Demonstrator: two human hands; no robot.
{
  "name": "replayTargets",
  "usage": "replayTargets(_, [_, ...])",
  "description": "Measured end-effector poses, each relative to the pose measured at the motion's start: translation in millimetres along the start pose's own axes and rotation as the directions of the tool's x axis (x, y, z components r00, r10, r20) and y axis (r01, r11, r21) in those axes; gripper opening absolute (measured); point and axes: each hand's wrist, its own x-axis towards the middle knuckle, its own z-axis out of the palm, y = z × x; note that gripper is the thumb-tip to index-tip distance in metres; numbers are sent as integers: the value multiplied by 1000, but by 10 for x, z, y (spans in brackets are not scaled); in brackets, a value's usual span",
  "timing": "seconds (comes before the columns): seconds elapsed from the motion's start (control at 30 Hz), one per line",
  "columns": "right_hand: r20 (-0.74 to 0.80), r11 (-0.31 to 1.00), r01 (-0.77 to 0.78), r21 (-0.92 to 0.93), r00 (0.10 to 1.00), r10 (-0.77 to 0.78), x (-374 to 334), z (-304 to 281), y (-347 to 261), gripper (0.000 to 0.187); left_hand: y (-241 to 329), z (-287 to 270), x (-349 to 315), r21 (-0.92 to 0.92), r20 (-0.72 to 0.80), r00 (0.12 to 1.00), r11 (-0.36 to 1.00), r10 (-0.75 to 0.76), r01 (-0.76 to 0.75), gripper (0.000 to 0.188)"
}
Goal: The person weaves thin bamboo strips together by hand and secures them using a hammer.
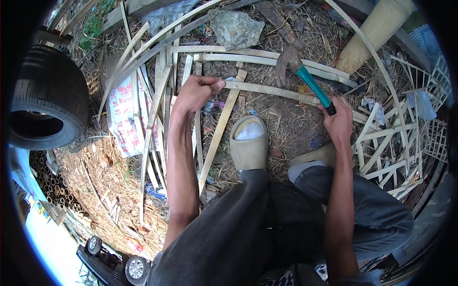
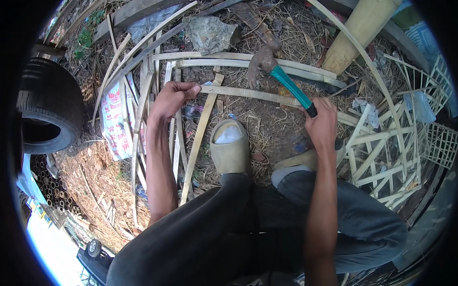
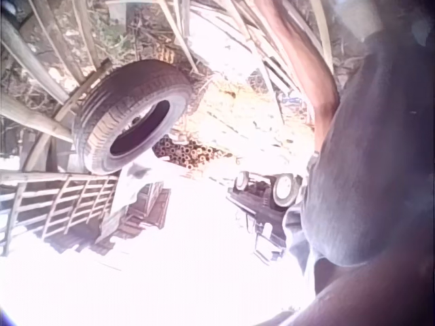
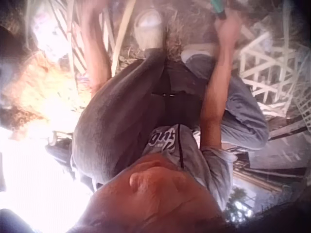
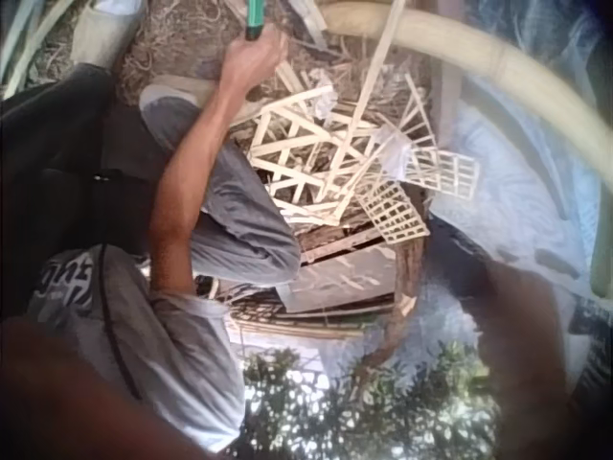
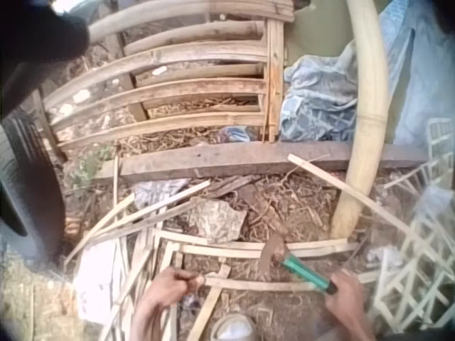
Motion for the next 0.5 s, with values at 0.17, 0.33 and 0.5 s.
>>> replayTargets(0.17, [22,992,-128,-17,991,128,-76,9,2,24,71,263,30,189,-184,976,979,112,-77,32])
replayTargets(0.33, [-200,992,40,-117,978,-63,-174,15,-97,34,163,333,-51,272,-291,946,960,145,-63,28])
replayTargets(0.5, [32,901,-203,383,978,207,-538,92,-511,29,92,329,-88,389,-259,938,914,229,-115,21])
